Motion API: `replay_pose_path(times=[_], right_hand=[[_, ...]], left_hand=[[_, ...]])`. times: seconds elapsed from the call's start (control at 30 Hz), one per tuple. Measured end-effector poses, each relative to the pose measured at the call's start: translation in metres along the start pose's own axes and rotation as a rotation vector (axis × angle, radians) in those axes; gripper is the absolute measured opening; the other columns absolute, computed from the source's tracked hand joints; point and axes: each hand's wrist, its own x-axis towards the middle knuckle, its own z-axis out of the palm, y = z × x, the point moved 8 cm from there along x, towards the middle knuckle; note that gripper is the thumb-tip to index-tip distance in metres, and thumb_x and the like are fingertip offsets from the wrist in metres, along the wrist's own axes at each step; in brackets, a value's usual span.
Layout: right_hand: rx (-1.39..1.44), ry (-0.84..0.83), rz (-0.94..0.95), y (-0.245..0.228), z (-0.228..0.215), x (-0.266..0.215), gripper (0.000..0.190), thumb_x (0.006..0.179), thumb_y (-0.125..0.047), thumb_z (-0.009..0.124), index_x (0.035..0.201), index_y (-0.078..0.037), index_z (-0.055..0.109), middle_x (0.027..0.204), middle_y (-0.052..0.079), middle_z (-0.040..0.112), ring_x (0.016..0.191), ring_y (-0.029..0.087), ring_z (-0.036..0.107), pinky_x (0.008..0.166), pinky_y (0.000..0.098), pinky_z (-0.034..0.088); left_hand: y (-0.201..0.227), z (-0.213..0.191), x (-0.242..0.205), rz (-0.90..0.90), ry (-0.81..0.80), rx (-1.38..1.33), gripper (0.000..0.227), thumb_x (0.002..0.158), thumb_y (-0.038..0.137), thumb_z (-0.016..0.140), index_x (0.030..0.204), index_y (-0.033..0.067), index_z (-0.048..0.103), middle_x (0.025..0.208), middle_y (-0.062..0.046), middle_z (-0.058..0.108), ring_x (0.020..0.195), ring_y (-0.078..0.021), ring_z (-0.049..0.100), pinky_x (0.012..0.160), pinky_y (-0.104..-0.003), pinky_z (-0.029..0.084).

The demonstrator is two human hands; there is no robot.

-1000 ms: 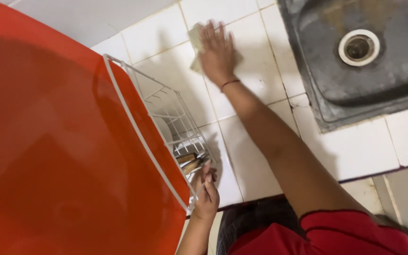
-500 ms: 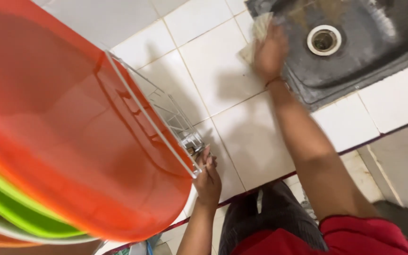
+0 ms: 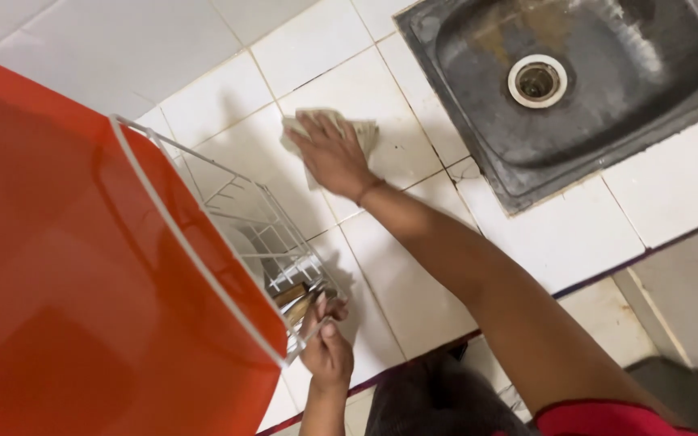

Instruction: Cleaning the kitchen counter and sink area with a rag and then rinsing the rag.

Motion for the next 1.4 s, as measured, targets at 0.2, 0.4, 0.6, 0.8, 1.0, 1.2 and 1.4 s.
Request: replay_pose_path(times=[0.2,0.4,0.6,0.8,1.0,1.2,1.4], right_hand=[[0.023,0.042,0.127,0.050,0.018,0.080,0.049,0.099,-0.019,0.057,0.148,-0.020,0.052,0.160,0.011,0.039,0.149,0.034,0.032,0.120,0.0557,0.020],[-0.038,0.178,0.165,0.112,0.024,0.139,0.052,0.096,-0.021,0.059,0.148,-0.019,0.053,0.157,0.011,0.041,0.145,0.035,0.031,0.112,0.0597,0.023],[-0.103,0.317,0.177,0.163,-0.012,0.143,0.046,0.091,-0.022,0.061,0.137,-0.017,0.060,0.141,0.012,0.055,0.131,0.036,0.044,0.097,0.0659,0.029],[-0.205,0.236,0.495,0.270,-0.071,0.109,0.026,0.106,-0.022,0.056,0.120,-0.003,0.065,0.120,0.023,0.068,0.119,0.043,0.057,0.106,0.0616,0.038],[-0.296,0.345,0.137,0.231,-0.065,0.121,0.044,0.100,-0.012,0.055,0.141,0.004,0.054,0.132,0.029,0.057,0.120,0.048,0.050,0.098,0.0577,0.041],[-0.160,0.121,-0.348,0.010,0.009,0.095,0.053,0.098,-0.021,0.064,0.150,-0.017,0.053,0.149,0.017,0.051,0.126,0.037,0.049,0.102,0.0510,0.040],[-0.075,-0.093,-0.384,-0.029,0.054,0.114,0.040,0.099,-0.037,0.060,0.137,-0.023,0.061,0.154,0.005,0.046,0.125,0.032,0.048,0.099,0.0493,0.039]], left_hand=[[-0.004,-0.007,-0.014,-0.005,0.074,0.157,0.037,0.113,0.020,0.043,0.136,-0.0042,0.059,0.090,-0.016,0.070,0.079,-0.0202,0.067,0.072,-0.033,0.058],[0.001,-0.007,-0.004,0.052,0.044,0.222,0.034,0.113,0.014,0.043,0.138,-0.0057,0.055,0.096,-0.019,0.071,0.078,-0.0195,0.068,0.071,-0.034,0.060],[-0.017,-0.014,-0.010,0.071,-0.050,0.278,0.036,0.109,0.007,0.046,0.142,-0.0064,0.051,0.099,-0.018,0.073,0.082,-0.0205,0.074,0.080,-0.035,0.065],[0.003,-0.004,0.006,0.168,-0.108,0.339,0.036,0.106,-0.001,0.050,0.140,-0.0112,0.052,0.101,-0.019,0.074,0.086,-0.0226,0.076,0.082,-0.036,0.064],[0.010,0.004,0.008,0.225,-0.067,0.305,0.041,0.104,-0.009,0.051,0.144,-0.0138,0.048,0.099,-0.020,0.070,0.093,-0.0251,0.075,0.091,-0.035,0.063],[0.005,0.009,-0.011,0.334,-0.043,0.275,0.057,0.104,-0.012,0.047,0.157,-0.0073,0.027,0.118,-0.027,0.067,0.111,-0.0341,0.073,0.099,-0.042,0.060],[0.002,0.010,-0.015,0.320,-0.019,0.294,0.065,0.104,-0.011,0.049,0.163,0.0039,0.024,0.120,-0.026,0.067,0.111,-0.0343,0.073,0.102,-0.044,0.060]])
